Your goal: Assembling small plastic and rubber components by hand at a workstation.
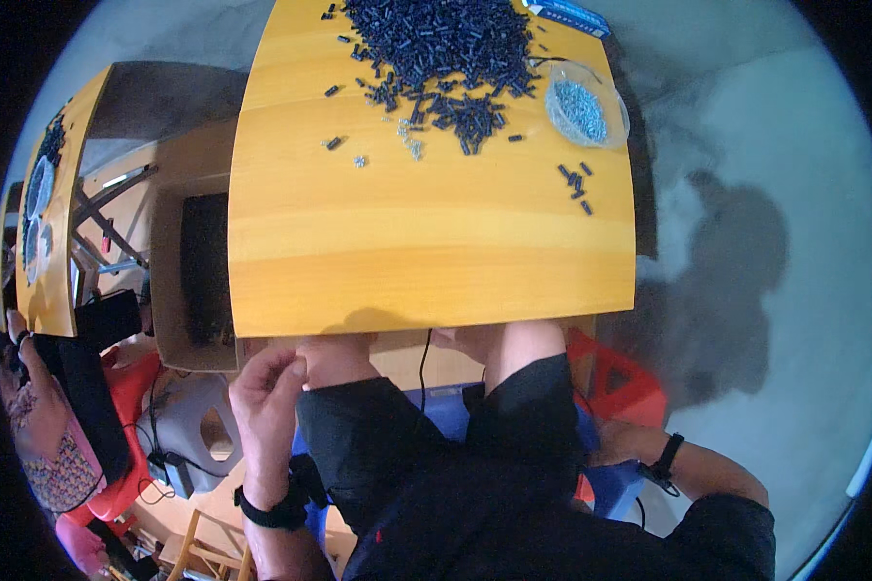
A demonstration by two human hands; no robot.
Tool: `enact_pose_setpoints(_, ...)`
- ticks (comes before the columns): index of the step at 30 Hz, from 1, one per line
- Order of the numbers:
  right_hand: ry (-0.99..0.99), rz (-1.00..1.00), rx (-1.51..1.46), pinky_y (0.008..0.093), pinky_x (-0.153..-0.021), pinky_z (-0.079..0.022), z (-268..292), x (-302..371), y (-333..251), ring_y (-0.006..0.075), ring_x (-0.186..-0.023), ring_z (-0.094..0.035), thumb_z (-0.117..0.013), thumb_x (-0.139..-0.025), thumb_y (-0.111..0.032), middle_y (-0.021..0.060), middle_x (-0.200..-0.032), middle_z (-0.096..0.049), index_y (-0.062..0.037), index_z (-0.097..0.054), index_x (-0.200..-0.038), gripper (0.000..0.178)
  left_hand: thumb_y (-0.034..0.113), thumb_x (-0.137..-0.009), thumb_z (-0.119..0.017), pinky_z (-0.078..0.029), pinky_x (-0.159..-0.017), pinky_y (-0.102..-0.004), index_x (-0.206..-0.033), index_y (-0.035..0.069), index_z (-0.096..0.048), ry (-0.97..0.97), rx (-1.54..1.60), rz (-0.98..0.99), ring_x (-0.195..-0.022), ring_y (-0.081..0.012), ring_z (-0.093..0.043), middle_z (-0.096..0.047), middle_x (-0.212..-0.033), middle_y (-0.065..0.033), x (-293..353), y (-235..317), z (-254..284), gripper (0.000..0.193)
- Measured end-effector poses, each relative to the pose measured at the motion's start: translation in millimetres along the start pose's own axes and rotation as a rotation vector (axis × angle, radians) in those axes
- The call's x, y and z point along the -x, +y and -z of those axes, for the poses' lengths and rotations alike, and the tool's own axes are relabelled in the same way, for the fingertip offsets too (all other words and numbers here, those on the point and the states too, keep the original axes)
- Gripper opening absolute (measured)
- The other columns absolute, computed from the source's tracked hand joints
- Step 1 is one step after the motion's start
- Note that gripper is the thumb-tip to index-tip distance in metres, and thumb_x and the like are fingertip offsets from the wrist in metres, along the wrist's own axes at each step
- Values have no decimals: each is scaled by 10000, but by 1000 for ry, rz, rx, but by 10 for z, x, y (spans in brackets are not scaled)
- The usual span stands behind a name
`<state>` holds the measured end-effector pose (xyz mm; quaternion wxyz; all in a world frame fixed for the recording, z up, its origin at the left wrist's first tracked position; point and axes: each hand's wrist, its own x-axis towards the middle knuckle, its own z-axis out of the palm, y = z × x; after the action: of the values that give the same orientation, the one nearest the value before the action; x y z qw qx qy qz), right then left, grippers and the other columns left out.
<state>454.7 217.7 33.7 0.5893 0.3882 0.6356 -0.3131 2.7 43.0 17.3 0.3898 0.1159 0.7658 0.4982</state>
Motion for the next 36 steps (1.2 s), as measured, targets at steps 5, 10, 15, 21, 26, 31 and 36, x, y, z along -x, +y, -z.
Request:
enact_pose_setpoints(5, -42, -6, -22, 449, -911, -503, -353, -360, 209, 390, -1124, -571, -836, -650, -431, 308, -1251, -531, 82, -194, -1403, 1114, 45, -840, -672, -489, -753, -249, -1017, -52, -652, 36, -6, 63, -832, -114, -608, -677, -918, -77, 46, 23, 37, 203)
enact_pose_setpoints(10, -51, 303, 0, 453, -1077, -325, -690, -707, 527, 386, -1243, -466, -763, -698, -541, 268, -1366, -453, -1, -149, -1469, 1124, 33, -845, -674, -486, -750, -242, -1006, -36, -653, 66, 143, 106, -821, -110, -606, -678, -919, -69, 55, 165, 19, 176)
enact_pose_setpoints(15, -298, -28, -159, 466, -1108, -285, -652, -726, 594, 382, -1267, -449, -736, -721, -575, 229, -1383, -460, -49, -221, -1473, 1053, 16, -848, -664, -478, -743, -236, -997, -30, -652, 135, 168, 116, -821, -106, -598, -679, -917, -70, 21, 97, 96, 156)
enact_pose_setpoints(21, -279, 107, -33, 468, -1090, -301, -520, -778, 406, 371, -1247, -467, -704, -756, -531, 212, -1363, -481, -50, -281, -1432, 931, 7, -847, -664, -477, -753, -237, -996, -25, -654, 124, 155, 167, -833, -112, -602, -679, -928, -71, -4, 15, 94, 153)
enact_pose_setpoints(26, -255, 223, 58, 469, -1075, -314, -482, -776, 286, 362, -1230, -482, -678, -786, -494, 198, -1346, -499, -50, -331, -1398, 832, 20, -844, -662, -481, -743, -234, -983, -29, -656, 122, 135, 194, -830, -113, -605, -679, -916, -77, -102, -94, 69, 147)
enact_pose_setpoints(31, -246, 352, 133, 471, -1060, -327, -650, -654, 592, 353, -1213, -497, -652, -815, -458, 183, -1330, -517, -51, -381, -1363, 734, 39, -841, -646, -474, -736, -240, -973, -47, -649, 179, 40, 317, -802, -112, -591, -665, -871, -71, -203, -273, 155, 157)
enact_pose_setpoints(36, -254, 502, 211, 472, -1044, -340, -684, -618, 732, 344, -1196, -512, -625, -845, -421, 169, -1313, -536, -52, -430, -1329, 640, 37, -830, -622, -456, -709, -246, -918, -43, -649, 225, -198, 322, -771, -121, -574, -649, -821, -49, 3, -392, 437, 122)
